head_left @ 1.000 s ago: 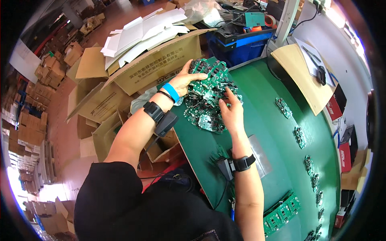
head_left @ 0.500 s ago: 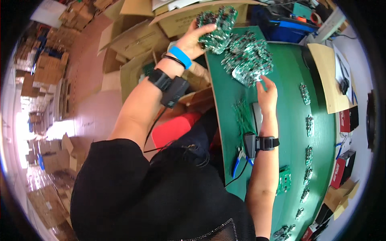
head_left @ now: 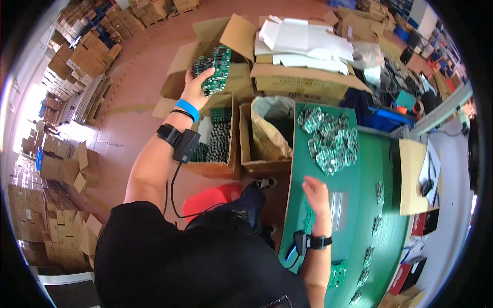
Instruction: The person uses blue-handled flush cutters to trim excess green material from the edges of green circuit boards. They repeatedly pick up boards, cut along the edges, and place the trimmed boards on the table. The person also gathers trimmed boards and places them into a cardboard box.
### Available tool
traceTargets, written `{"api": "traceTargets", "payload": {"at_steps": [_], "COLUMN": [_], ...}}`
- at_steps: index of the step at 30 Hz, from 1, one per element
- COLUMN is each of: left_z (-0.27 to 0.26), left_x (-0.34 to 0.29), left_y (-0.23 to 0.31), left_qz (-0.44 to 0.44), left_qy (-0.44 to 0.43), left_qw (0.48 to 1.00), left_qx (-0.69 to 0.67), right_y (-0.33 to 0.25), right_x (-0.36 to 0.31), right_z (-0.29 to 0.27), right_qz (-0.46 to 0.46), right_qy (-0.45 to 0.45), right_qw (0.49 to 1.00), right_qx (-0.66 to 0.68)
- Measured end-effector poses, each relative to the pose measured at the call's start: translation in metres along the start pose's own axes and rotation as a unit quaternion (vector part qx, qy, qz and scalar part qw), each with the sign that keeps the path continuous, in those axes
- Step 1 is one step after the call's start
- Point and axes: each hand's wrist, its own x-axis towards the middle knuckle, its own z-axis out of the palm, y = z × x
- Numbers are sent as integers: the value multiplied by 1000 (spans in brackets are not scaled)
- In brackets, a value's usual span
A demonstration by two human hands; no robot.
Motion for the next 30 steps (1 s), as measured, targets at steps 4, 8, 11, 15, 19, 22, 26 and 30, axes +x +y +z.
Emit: {"api": "traceTargets", "payload": {"at_steps": [4, 8, 11, 15, 19, 22, 26, 30], "left_z": [-33, -74, -62, -89, -186, -148, -212, -176], "left_x": [103, 236, 283, 353, 450, 448, 475, 464], "left_y": [26, 25, 13, -9, -99, -135, -182, -180], "left_qz": [45, 42, 12, -36, -91, -146, -207, -262], "left_qy": [30, 169, 216, 304, 326, 257, 257, 295], "left_qw": [998, 983, 973, 945, 897, 848, 799, 723], "left_qx": [-27, 58, 79, 112, 285, 439, 503, 568], "right_y": [-12, -2, 28, 25, 30, 12, 10, 6], "right_x": [21, 39, 38, 50, 52, 53, 57, 52], "right_z": [27, 42, 47, 53, 63, 65, 65, 77], "right_qz": [6, 39, 120, 193, 129, 133, 205, 188], "right_qy": [-78, -89, -91, -105, -94, -75, -92, -57], "right_qw": [997, 995, 987, 971, 978, 976, 962, 964], "right_qx": [-2, -1, -57, -91, -131, -154, -152, -178]}}
